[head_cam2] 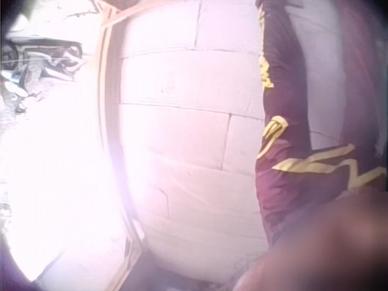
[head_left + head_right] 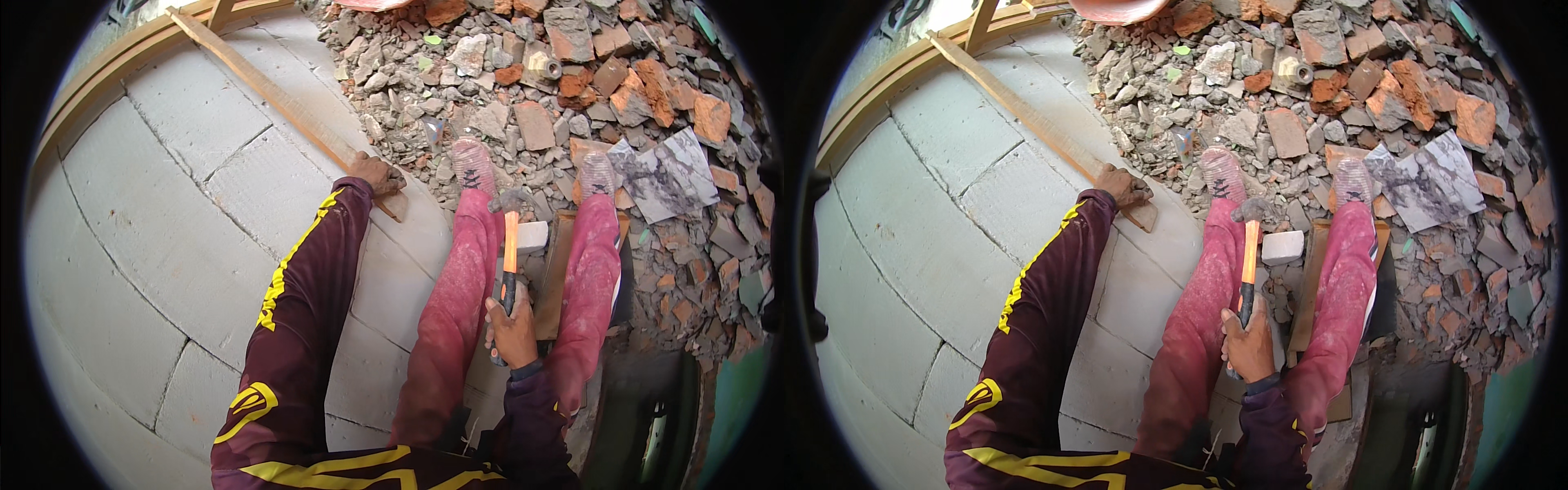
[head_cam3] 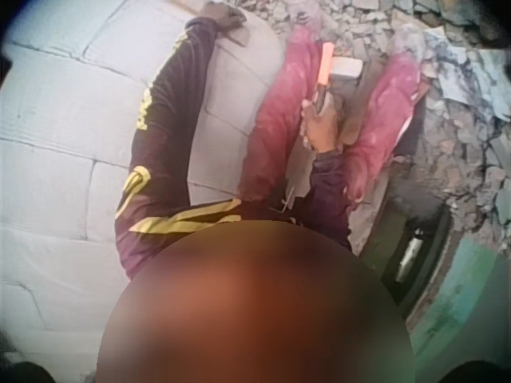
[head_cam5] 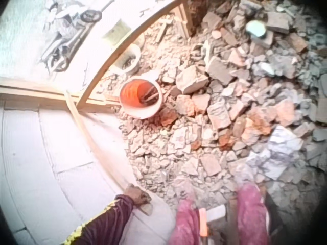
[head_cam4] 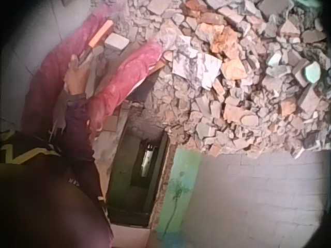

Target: The person positions a wooden trim piece along the base of a cinder block wall and secures it by hammering nails. They repeatedly adjust the trim, retrieve nails from a bucket, and hammer them into the wall to fasten the wood.

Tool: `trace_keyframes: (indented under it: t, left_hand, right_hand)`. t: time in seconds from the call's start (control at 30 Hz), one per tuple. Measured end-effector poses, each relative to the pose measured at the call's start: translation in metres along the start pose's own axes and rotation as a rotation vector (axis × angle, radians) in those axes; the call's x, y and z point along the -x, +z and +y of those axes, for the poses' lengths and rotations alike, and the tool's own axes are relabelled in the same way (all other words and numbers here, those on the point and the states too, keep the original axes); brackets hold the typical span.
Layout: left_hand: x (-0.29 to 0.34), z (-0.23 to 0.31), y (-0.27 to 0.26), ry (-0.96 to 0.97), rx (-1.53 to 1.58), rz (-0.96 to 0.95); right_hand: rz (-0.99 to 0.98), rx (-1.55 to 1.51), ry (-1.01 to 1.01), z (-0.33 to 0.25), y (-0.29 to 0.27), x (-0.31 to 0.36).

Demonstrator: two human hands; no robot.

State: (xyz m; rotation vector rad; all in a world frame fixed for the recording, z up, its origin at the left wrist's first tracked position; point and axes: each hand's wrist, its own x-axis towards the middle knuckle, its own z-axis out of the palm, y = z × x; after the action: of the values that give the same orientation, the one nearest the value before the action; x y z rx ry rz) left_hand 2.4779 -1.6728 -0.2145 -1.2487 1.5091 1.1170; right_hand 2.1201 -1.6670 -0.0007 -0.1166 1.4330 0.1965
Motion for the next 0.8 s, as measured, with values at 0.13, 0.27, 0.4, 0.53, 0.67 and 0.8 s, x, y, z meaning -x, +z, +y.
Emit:
trace_keyframes:
  t: [0.13,0.27,0.4,0.53,0.67,0.8]
  left_hand:
    - [0.004,0.004,0.002,0.014,-0.115,-0.055]
    - [0.007,0.004,0.003,0.087,-0.155,-0.048]
    - [0.013,0.003,0.010,0.123,-0.218,0.026]
    - [0.015,0.003,0.017,0.128,-0.181,0.096]
    - [0.014,0.004,0.017,0.093,-0.193,0.084]
    - [0.014,0.004,0.015,0.132,-0.201,0.080]
  right_hand:
    - [0.004,0.014,-0.037,0.012,0.003,0.000]
    - [0.012,0.089,-0.242,0.032,0.026,-0.008]
    - [0.161,0.241,-0.529,0.038,0.084,-0.024]
    - [0.159,0.165,-0.445,0.038,0.141,-0.042]
    - [0.173,0.205,-0.392,0.051,0.166,-0.048]
    - [0.187,0.182,-0.381,0.060,0.170,-0.052]
